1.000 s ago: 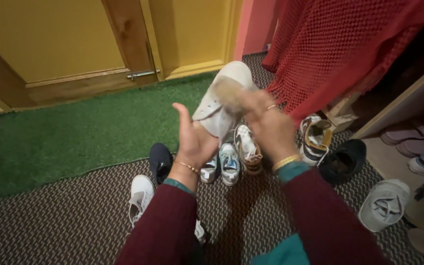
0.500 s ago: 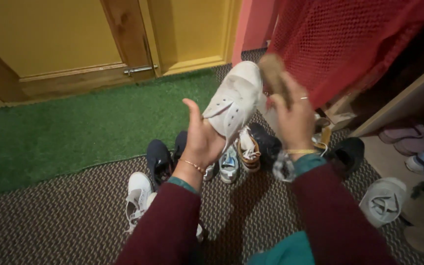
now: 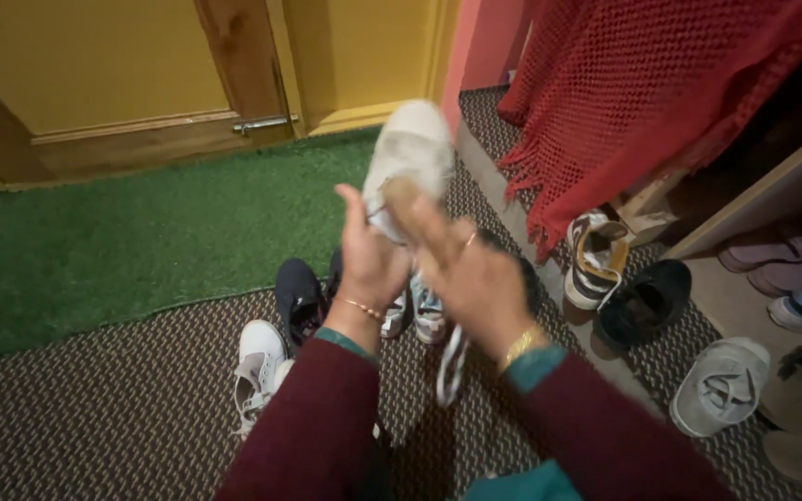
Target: The person sits on the floor and scrubs a white sneaker with a brush, then removes the laces and re-laces the shoe through the eyelets.
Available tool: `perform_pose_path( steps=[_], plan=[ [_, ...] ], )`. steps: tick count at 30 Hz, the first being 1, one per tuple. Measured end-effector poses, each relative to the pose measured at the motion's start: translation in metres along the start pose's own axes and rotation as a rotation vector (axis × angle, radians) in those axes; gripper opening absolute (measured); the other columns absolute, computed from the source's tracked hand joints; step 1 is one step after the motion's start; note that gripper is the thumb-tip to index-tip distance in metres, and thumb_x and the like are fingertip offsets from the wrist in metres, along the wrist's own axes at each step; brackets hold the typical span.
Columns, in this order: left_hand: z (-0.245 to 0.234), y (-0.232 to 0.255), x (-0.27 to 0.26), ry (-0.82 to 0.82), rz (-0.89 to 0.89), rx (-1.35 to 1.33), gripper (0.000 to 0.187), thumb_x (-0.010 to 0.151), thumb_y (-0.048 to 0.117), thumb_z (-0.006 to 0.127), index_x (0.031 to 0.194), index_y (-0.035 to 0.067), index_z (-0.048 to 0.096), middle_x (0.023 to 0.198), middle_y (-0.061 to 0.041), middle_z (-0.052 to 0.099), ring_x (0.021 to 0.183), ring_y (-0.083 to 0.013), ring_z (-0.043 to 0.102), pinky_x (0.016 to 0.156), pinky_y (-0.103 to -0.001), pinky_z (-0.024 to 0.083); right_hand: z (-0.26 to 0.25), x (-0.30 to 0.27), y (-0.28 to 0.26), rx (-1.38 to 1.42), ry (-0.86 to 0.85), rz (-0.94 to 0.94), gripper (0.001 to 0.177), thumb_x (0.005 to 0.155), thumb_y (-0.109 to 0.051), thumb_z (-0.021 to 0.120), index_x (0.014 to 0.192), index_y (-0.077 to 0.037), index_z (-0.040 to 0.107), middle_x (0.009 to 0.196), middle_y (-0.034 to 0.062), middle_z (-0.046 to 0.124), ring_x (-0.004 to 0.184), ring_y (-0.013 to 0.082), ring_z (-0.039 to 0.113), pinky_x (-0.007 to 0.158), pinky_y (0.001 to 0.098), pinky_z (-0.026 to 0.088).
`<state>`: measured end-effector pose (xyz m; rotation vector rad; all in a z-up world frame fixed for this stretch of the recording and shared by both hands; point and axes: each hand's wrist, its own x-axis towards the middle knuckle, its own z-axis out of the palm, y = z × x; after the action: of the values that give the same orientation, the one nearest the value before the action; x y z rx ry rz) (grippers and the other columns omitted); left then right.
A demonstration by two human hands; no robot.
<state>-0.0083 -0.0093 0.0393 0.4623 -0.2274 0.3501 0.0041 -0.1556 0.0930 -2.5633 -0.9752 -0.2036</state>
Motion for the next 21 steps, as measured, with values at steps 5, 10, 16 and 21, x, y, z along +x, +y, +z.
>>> perform_pose_path(
  steps=[5, 10, 16, 21],
  plan=[
    [0.0, -0.017, -0.002, -0.472, -0.042, -0.313, 0.099, 0.11, 0.074, 0.022, 0.161, -0.009, 0.034, 0.159, -0.029, 0.046, 0.14, -0.0405, 0.047, 0.116, -0.051, 0.038, -0.008, 0.0, 0.003, 0.138, 0.425, -0.36, 0.057, 0.106, -0.034, 0.056, 0.157, -0.016, 0.04, 0.128, 0.0219, 0.061, 0.107, 0.0441, 0.065, 0.085, 0.0504, 0.055],
    [0.001, 0.0, -0.005, -0.07, -0.094, -0.014, 0.105, 0.093, 0.083, 0.021, 0.159, 0.003, 0.036, 0.156, -0.015, 0.049, 0.142, -0.0317, 0.048, 0.122, -0.048, 0.037, -0.001, 0.008, 0.005, 0.026, 0.179, -0.065, 0.054, 0.103, -0.031, 0.055, 0.155, -0.019, 0.044, 0.115, 0.0193, 0.066, 0.098, 0.0424, 0.065, 0.08, 0.0531, 0.053],
    [0.014, 0.02, -0.008, -0.079, -0.167, -0.015, 0.116, 0.088, 0.09, 0.017, 0.154, -0.004, 0.036, 0.15, -0.023, 0.049, 0.137, -0.0374, 0.048, 0.117, -0.051, 0.035, 0.013, 0.001, 0.013, 0.059, 0.237, -0.499, 0.055, 0.094, -0.037, 0.06, 0.147, -0.029, 0.049, 0.103, 0.0181, 0.068, 0.079, 0.0373, 0.071, 0.068, 0.0496, 0.057],
    [0.011, 0.017, -0.01, -0.076, -0.179, -0.02, 0.11, 0.09, 0.086, 0.018, 0.16, 0.002, 0.032, 0.157, -0.017, 0.046, 0.145, -0.0335, 0.044, 0.123, -0.049, 0.033, 0.031, 0.003, 0.026, 0.147, 0.248, -0.291, 0.059, 0.099, -0.038, 0.059, 0.154, -0.022, 0.044, 0.114, 0.0214, 0.066, 0.073, 0.0438, 0.067, 0.062, 0.0522, 0.054]
  ],
)
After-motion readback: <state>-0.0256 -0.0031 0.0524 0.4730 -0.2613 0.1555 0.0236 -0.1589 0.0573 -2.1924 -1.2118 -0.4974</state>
